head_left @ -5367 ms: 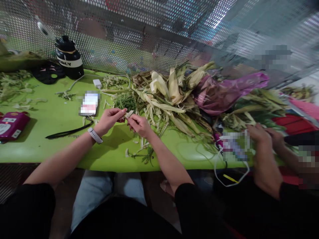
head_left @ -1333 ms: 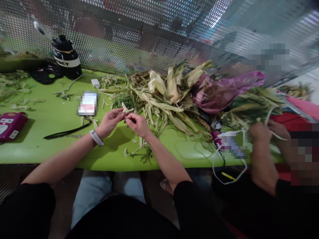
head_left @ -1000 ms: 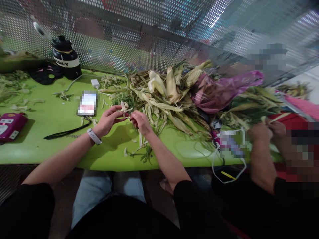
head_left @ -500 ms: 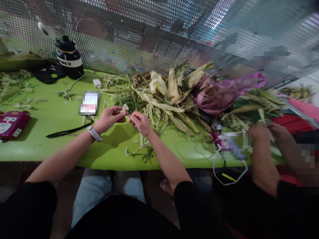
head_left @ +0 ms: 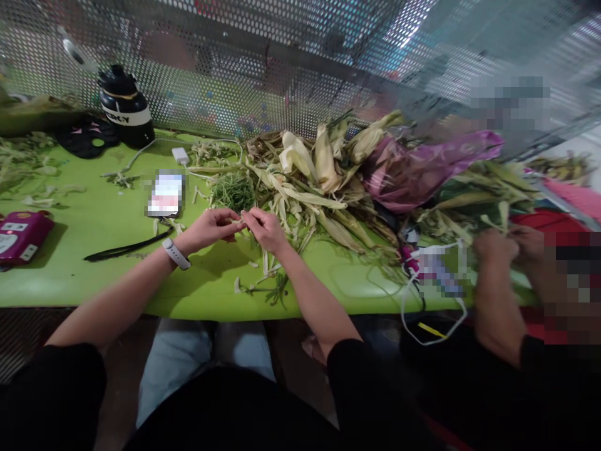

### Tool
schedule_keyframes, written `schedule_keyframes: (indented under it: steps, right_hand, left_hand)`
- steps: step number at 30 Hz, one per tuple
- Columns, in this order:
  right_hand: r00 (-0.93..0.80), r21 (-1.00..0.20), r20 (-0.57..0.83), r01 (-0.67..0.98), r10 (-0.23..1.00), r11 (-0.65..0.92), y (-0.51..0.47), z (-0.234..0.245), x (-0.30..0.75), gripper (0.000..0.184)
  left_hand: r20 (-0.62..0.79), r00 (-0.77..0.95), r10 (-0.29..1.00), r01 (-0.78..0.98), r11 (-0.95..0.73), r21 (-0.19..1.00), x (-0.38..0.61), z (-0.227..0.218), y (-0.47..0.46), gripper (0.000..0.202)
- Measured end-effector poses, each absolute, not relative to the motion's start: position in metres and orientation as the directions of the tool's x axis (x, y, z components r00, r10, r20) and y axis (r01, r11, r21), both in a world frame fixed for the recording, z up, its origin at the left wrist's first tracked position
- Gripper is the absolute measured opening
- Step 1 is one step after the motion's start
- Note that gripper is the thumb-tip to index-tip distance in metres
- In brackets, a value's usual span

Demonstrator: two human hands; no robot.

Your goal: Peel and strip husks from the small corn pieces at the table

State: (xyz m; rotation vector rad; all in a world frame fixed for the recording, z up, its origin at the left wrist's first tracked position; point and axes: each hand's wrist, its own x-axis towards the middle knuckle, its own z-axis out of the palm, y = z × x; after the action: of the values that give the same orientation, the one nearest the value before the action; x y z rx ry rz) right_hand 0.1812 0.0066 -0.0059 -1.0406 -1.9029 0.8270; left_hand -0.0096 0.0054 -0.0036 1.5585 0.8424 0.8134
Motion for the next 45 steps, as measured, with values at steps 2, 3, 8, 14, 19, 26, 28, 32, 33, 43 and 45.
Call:
schedule_keyframes:
  steps: [2, 3, 8, 14, 19, 26, 28, 32, 33, 43, 45]
  right_hand:
    - [-0.323, -0.780, 0.404, 0.368, 0.856, 0.506, 0.005, -0.008, 0.178, 0.043]
    - [-0.306, -0.765, 0.429, 0.377, 0.850, 0.522, 0.004, -0.009, 0.177, 0.042]
    - [-0.246, -0.786, 0.428, 0.374, 0.870, 0.492, 0.005, -0.017, 0.177, 0.044]
    - [-0.210, -0.937, 0.284, 0.147, 0.935, 0.318, 0.004, -0.016, 0.173, 0.044]
    - [-0.248, -0.942, 0.284, 0.108, 0.926, 0.318, 0.003, -0.014, 0.174, 0.042]
    - [-0.311, -0.910, 0.236, 0.263, 0.921, 0.322, 0.010, -0.009, 0.186, 0.051]
    - [-0.443, -0.901, 0.151, 0.306, 0.884, 0.307, 0.010, -0.008, 0.184, 0.051]
    - [-0.526, -0.870, 0.123, 0.350, 0.841, 0.347, 0.009, -0.010, 0.182, 0.053]
    - [-0.521, -0.847, 0.144, 0.374, 0.842, 0.377, 0.010, -0.011, 0.182, 0.054]
    - [-0.457, -0.675, 0.339, 0.491, 0.822, 0.551, 0.012, -0.017, 0.182, 0.056]
    - [-0.437, -0.719, 0.321, 0.465, 0.840, 0.516, 0.010, -0.015, 0.179, 0.056]
  left_hand:
    - [0.065, 0.501, 0.863, 0.098, -0.131, 0.987, -0.011, -0.006, 0.008, 0.029]
    - [0.067, 0.497, 0.865, 0.102, -0.135, 0.986, -0.011, -0.007, 0.009, 0.028]
    - [0.059, 0.481, 0.874, 0.122, -0.133, 0.984, -0.014, -0.004, 0.010, 0.027]
    - [-0.051, 0.437, 0.898, -0.160, 0.134, 0.978, -0.011, 0.003, 0.004, 0.046]
    - [-0.017, 0.474, 0.881, -0.181, 0.116, 0.977, -0.009, 0.000, 0.004, 0.031]
    - [0.036, 0.681, 0.732, 0.051, -0.096, 0.994, -0.009, -0.005, 0.004, 0.029]
    - [0.016, 0.738, 0.674, 0.083, -0.114, 0.990, -0.008, -0.004, 0.003, 0.025]
    - [0.045, 0.741, 0.670, 0.093, -0.169, 0.981, -0.009, 0.001, 0.001, 0.018]
    - [0.029, 0.738, 0.674, 0.093, -0.144, 0.985, -0.009, 0.002, 0.001, 0.018]
    - [-0.271, 0.688, 0.673, 0.071, 0.310, 0.948, -0.009, 0.000, 0.001, 0.024]
    - [-0.303, 0.635, 0.710, 0.091, 0.321, 0.943, -0.010, 0.001, 0.003, 0.021]
